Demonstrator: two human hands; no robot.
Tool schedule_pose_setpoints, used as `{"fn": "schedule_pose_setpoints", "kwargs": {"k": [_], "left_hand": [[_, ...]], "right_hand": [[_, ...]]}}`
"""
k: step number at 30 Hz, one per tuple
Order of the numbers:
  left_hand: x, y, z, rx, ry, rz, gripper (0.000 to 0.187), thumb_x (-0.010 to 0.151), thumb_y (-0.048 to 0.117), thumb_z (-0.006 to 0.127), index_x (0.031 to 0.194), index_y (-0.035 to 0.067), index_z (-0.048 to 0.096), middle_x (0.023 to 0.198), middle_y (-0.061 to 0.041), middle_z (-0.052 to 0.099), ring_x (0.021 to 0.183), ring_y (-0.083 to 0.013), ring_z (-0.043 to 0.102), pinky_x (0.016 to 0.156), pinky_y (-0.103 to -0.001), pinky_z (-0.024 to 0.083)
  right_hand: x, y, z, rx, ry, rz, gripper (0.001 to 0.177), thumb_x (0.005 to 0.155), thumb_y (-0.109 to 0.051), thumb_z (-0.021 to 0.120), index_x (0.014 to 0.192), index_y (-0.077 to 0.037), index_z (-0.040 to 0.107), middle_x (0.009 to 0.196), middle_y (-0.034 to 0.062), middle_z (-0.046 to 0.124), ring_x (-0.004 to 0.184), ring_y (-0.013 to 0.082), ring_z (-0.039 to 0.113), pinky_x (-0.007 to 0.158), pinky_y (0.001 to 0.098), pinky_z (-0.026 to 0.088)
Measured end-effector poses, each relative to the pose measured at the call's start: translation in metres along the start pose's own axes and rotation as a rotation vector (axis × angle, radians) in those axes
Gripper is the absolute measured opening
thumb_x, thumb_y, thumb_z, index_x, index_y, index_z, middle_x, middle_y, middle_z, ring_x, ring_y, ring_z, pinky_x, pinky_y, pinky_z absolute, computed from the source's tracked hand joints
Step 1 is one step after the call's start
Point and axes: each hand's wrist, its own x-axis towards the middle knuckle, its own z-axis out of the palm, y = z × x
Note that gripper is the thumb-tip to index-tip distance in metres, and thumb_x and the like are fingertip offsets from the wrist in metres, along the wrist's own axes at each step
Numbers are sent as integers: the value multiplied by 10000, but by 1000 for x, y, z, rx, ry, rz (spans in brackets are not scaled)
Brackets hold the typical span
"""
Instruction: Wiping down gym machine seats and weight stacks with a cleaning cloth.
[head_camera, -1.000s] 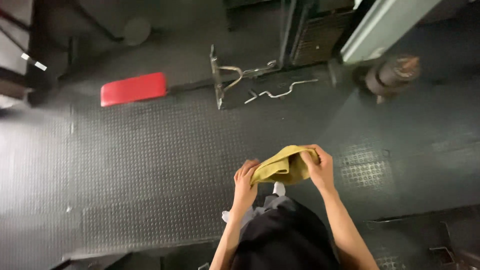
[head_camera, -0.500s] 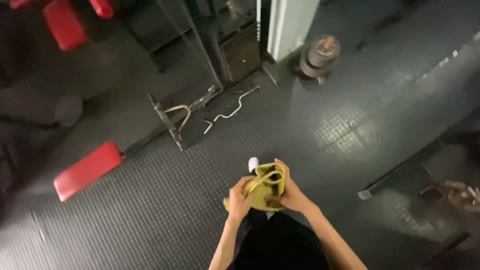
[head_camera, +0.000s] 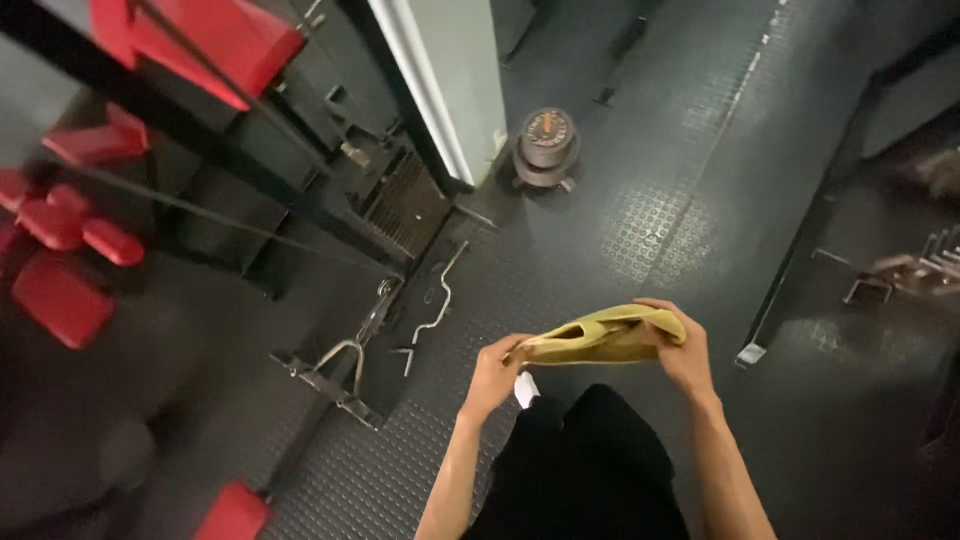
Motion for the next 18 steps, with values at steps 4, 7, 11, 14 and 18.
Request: {"fn": "schedule_pose_setpoints", "kwargs": {"k": [4,7,11,14,18], "left_hand": [[17,-17,13,82,-94,43,119,950,26,670,1026,43,761,889,-180,767,872,-389,747,756,-443,585],[24,-21,23,71,-154,-17,141,998,115,652,1069,64,763,904,-180,765,882,-353,753,767,-451,579],[38,-7,35,23,-261,-115,197,1004,154,604,1106,103,765,893,-144,768,848,-290,753,798,-419,578],[60,10,47,-87,-383,-107,326,930,133,642,1243,160,729,981,-114,767,924,-257,727,884,-424,563],[122,56,67,-151,-551,-203,503,910,72,543,1410,121,572,1008,-47,694,884,-154,632,859,-304,531]], "right_hand": [[-16,-10,-5,34,117,46,505,840,81,606,1222,-210,762,1136,67,760,1083,264,688,1023,437,484],[-29,-14,-6,87,163,80,673,712,212,548,1248,-143,747,1142,137,754,1064,303,681,1019,482,482],[-29,-41,-8,112,274,222,556,840,117,595,1319,-140,714,1117,131,719,1016,219,597,990,450,482],[-4,-32,-14,67,202,164,645,724,156,676,1279,-166,744,1107,140,729,1069,310,677,1022,481,478],[63,-40,-32,120,46,179,666,663,176,506,1214,-125,727,1035,24,742,825,151,652,759,269,520]]}}
